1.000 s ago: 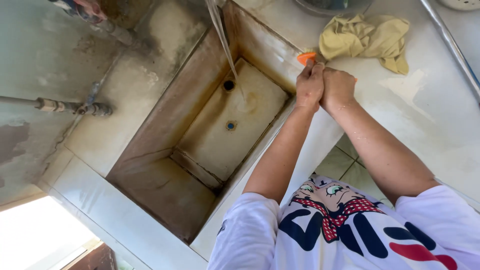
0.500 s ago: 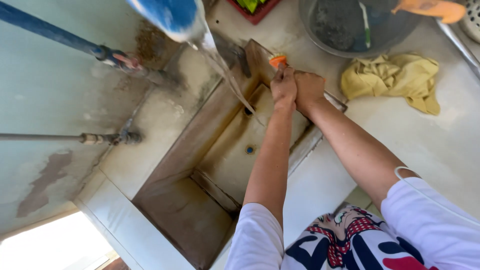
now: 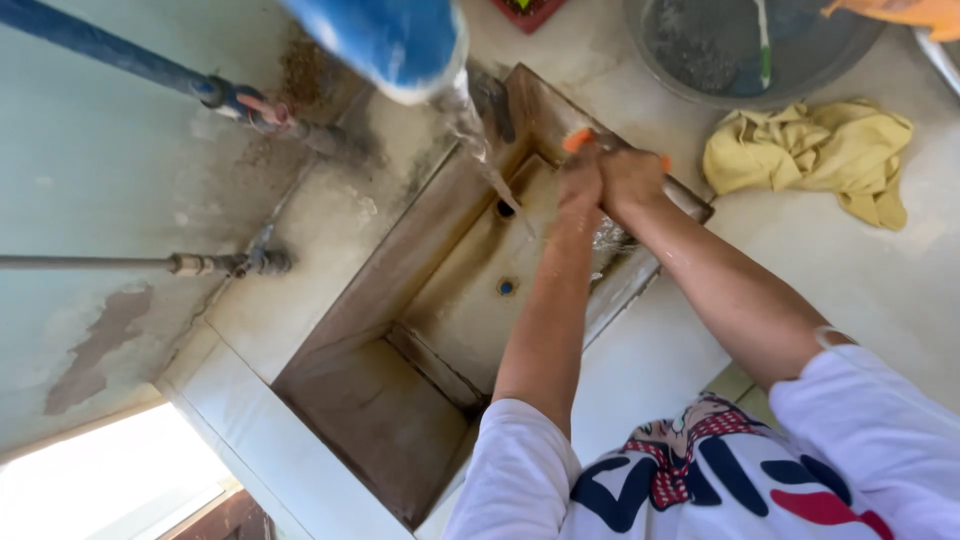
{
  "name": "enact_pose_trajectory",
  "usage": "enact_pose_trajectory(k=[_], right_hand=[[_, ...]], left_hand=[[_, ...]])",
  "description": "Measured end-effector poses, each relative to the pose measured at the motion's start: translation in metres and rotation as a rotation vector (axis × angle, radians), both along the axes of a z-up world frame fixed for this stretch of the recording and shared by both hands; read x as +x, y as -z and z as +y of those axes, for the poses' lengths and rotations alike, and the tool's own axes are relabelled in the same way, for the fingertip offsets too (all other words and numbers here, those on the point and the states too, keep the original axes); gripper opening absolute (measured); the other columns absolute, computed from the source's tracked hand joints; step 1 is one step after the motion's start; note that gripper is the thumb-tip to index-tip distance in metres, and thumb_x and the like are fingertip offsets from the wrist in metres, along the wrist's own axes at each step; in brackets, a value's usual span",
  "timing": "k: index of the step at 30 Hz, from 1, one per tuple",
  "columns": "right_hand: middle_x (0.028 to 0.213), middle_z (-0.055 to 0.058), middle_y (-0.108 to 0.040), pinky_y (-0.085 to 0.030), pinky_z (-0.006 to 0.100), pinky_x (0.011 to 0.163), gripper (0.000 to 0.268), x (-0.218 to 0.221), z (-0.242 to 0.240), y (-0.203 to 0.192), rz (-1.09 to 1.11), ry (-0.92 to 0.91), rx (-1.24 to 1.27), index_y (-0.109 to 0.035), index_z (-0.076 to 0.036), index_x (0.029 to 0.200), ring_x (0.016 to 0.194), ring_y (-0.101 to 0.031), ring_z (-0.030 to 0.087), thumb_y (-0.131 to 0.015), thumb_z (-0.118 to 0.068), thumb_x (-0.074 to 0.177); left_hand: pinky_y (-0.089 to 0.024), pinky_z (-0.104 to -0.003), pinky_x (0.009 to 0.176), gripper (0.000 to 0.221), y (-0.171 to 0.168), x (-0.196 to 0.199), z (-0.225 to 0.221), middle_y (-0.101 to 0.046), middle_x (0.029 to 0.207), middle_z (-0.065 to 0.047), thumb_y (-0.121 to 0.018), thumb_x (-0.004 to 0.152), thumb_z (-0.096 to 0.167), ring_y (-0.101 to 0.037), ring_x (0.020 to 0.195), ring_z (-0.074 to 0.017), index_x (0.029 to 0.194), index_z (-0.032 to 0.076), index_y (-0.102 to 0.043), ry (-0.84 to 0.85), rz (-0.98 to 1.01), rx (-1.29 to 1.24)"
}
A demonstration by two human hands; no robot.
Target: Cleaning and scrubbing the edges and surfaces of a large built-in sink or basin.
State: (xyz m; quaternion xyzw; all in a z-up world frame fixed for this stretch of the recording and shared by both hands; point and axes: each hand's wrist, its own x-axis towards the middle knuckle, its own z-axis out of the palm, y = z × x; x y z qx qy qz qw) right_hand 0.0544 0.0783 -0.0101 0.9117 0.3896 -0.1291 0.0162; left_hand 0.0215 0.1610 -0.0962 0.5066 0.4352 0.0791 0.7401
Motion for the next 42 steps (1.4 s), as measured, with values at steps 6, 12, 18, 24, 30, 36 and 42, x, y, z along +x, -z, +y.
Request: enact_pose_trajectory(k=[6,12,18,24,30,36,42], right_hand=[[0.1,0.021,-0.074,-0.057,0.049,0.065,0.026,-0.032,-0.102,-0.02,0.01,-0.004,0.357,-0.072,-0.002,0.107,0.083,-0.071,0.041,-0.067,-0.02,0.088],[0.091,0.011,-0.075,-0.056,0.046,0.065,0.01,-0.066,-0.127,-0.099,-0.055,-0.111,0.188,-0.071,-0.007,0.087,0.079,-0.072,0.034,-0.064,-0.015,0.085],[0.073,0.011,-0.073,-0.056,0.046,0.061,0.017,-0.074,-0.136,-0.105,-0.097,-0.025,-0.018,-0.073,-0.012,0.072,0.071,-0.072,0.031,-0.066,-0.022,0.085],[0.08,0.014,-0.076,-0.057,0.046,0.065,0.02,-0.03,-0.101,0.003,-0.108,-0.057,0.04,-0.077,-0.014,0.077,0.075,-0.075,0.032,-0.062,-0.02,0.09],[0.083,0.012,-0.075,-0.057,0.045,0.064,0.014,-0.044,-0.109,0.004,-0.229,-0.151,0.113,-0.076,-0.013,0.082,0.072,-0.074,0.031,-0.064,-0.019,0.088],[0.076,0.013,-0.073,-0.057,0.045,0.063,0.014,-0.053,-0.134,-0.1,-0.172,-0.035,0.086,-0.073,-0.012,0.081,0.07,-0.072,0.033,-0.067,-0.024,0.085],[0.076,0.015,-0.074,-0.057,0.046,0.06,0.014,-0.018,-0.076,-0.046,-0.2,-0.078,0.201,-0.074,-0.011,0.086,0.069,-0.073,0.034,-0.067,-0.023,0.088]], left_hand=[[-0.05,-0.035,0.093,0.053,-0.073,-0.048,-0.113,-0.071,0.113,-0.02,-0.058,0.098,0.023,-0.064,0.103,-0.0257,0.144,-0.002,-0.056,-0.106,-0.193,0.154],[-0.042,-0.031,0.105,0.063,-0.11,-0.075,-0.117,-0.065,0.133,-0.013,-0.066,0.095,0.024,-0.058,0.12,-0.0211,0.151,-0.001,-0.048,-0.107,-0.354,-0.167],[-0.038,-0.028,0.109,0.064,-0.1,-0.088,-0.135,-0.062,0.14,-0.01,-0.062,0.103,0.041,-0.051,0.128,-0.0154,0.151,0.0,-0.05,0.211,-0.078,-0.075],[-0.044,-0.046,0.074,0.045,-0.044,-0.039,-0.1,-0.067,0.103,-0.019,-0.052,0.104,0.032,-0.056,0.091,-0.0288,0.124,-0.005,-0.067,0.069,0.048,-0.192],[-0.047,-0.03,0.089,0.036,-0.042,-0.058,-0.107,-0.068,0.112,-0.007,-0.061,0.096,0.016,-0.058,0.102,-0.0179,0.126,-0.001,-0.067,-0.212,-0.304,-0.353],[-0.048,-0.024,0.094,0.033,-0.094,-0.049,-0.148,-0.069,0.119,-0.004,-0.058,0.101,0.013,-0.061,0.108,-0.0128,0.132,0.004,-0.061,-0.193,-0.364,-0.433],[-0.051,-0.033,0.081,0.024,-0.044,-0.015,-0.085,-0.069,0.098,-0.006,-0.058,0.1,0.014,-0.063,0.091,-0.0183,0.113,-0.004,-0.068,-0.224,-0.374,0.002]])
